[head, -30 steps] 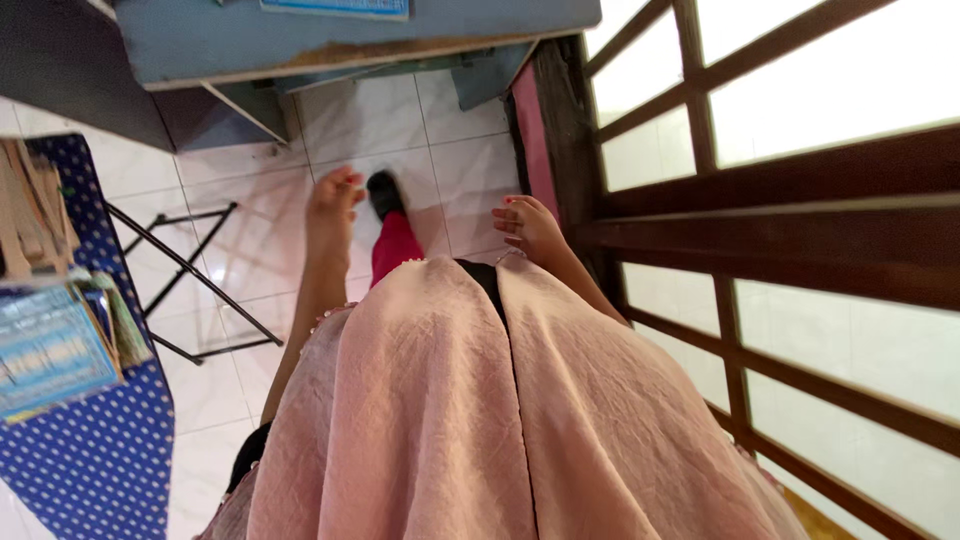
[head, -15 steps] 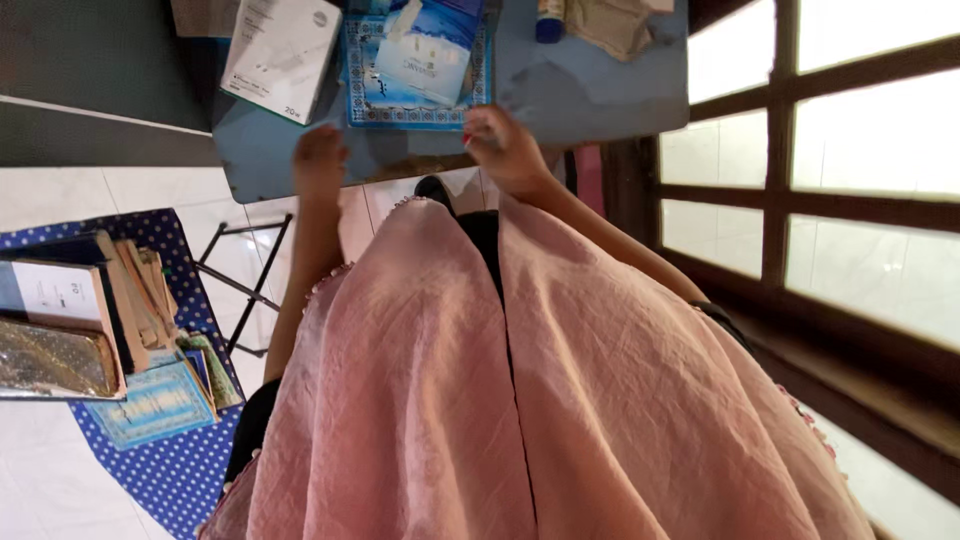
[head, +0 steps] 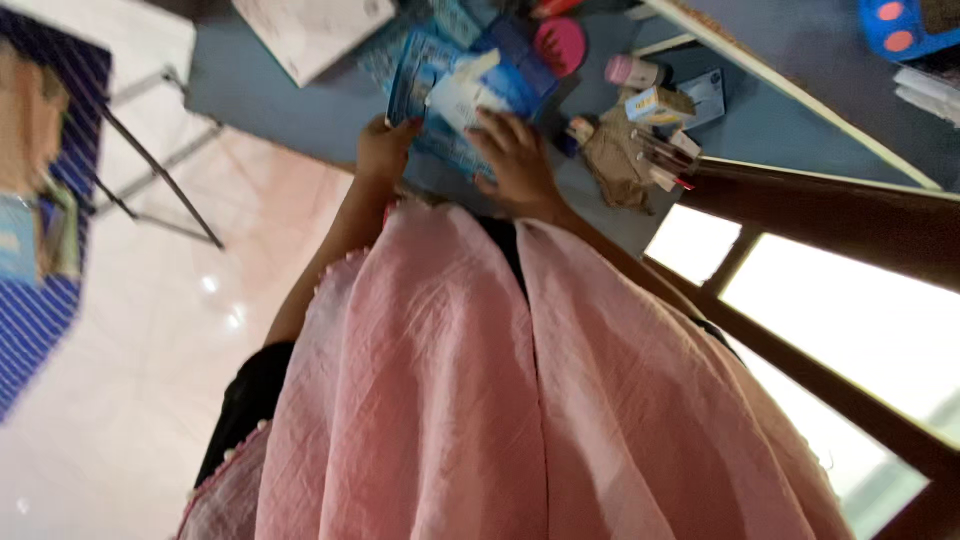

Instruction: The person organizes various items including books, boxes, and product packaging by picking them up from a stool and placing them onto a shelf.

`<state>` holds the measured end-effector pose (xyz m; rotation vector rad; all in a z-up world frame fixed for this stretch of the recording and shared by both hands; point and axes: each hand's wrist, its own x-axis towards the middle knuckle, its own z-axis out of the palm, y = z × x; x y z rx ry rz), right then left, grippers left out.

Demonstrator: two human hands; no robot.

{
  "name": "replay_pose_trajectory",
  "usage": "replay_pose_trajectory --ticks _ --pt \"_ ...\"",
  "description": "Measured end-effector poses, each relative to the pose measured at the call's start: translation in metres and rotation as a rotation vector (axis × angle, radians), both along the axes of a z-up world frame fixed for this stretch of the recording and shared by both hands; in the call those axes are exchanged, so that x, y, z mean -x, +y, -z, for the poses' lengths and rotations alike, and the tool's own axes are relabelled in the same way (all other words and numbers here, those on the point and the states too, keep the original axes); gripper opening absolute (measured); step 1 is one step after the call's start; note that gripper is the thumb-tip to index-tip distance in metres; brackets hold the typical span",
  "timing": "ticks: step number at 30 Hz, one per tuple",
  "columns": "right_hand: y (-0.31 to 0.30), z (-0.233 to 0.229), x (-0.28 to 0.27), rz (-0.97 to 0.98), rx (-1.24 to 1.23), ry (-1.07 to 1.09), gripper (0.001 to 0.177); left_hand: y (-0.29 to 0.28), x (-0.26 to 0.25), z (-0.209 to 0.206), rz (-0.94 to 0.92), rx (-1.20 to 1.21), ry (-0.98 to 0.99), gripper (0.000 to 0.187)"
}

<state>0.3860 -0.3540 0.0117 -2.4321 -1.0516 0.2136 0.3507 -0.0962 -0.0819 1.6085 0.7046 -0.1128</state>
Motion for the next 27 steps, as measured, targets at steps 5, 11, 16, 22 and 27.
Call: replay_pose_trajectory --ticks 5,11,16,22,27 --pt "-0.041 -0.002 -0.012 -0.009 -0.044 -0.010 0.063 -0.057 0.018 -0.052 0.076 -0.426 -0.102 0.021" --pt "-0.061 0.002 -0.006 0.010 -0.169 -0.214 0.070 -0.085 0.030 -0.124 -0.117 -0.253 -0.197 0.029" --pt "-0.058 0.002 -0.013 0.002 -0.103 -0.128 0.081 -0.060 0.056 -0.150 -0.294 -0.024 -0.363 0.021" --pt "-0.039 0.014 -0.019 -0.042 0.016 -0.053 0.083 -0.030 0.111 -0.184 -0.525 0.058 -0.521 0.021" --pt "-0.019 0.026 0.003 0.098 -0.137 -0.245 0.066 -0.010 0.182 -0.181 -0.551 -0.028 -0.432 0.017"
